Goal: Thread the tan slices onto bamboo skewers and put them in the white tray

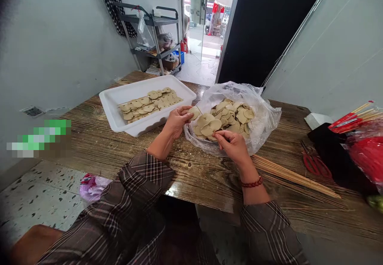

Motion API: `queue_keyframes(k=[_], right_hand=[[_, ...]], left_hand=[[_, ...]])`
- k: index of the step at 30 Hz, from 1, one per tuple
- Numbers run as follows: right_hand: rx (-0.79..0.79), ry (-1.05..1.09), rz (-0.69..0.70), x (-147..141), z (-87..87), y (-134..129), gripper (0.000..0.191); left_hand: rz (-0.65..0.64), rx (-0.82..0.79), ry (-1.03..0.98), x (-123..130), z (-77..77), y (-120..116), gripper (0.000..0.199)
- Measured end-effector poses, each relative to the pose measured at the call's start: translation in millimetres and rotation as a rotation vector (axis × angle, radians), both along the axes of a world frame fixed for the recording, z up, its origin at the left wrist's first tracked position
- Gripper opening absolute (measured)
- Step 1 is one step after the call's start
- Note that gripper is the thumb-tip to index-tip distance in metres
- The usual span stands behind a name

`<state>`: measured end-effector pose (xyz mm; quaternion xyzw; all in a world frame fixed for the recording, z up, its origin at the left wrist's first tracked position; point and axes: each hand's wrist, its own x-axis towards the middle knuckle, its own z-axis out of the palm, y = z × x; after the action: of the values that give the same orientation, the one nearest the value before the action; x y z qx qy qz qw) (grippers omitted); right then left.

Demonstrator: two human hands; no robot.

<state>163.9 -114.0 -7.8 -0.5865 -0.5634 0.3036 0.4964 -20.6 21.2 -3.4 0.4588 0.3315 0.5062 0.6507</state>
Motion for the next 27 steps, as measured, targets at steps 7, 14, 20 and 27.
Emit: queue_keyframes(k=[7,14,20,27], right_hand=[[-0.042,-0.086,0.03,8.8,0.3,-6.2,0.037],[-0.07,-0.141,0.08,13.3,-6.3,-7.0,0.038],[-0.058,-0.217,0.075,12.0,-5.9,-7.0,0.038],[-0.066,-0.256,0.073,14.8,-8.3,-6.2,0.038]], left_hand=[[0.018,0.014,-0.021,-0.7,0.8,2.3,0.021],[0.043,0.022,-0.058,-1.2,4.9,0.2,0.026],[0.071,0.041,-0.046,-0.3,3.7,2.4,0.026],[0.069,0.077,-0.024,-0.5,3.0,3.0,0.02]])
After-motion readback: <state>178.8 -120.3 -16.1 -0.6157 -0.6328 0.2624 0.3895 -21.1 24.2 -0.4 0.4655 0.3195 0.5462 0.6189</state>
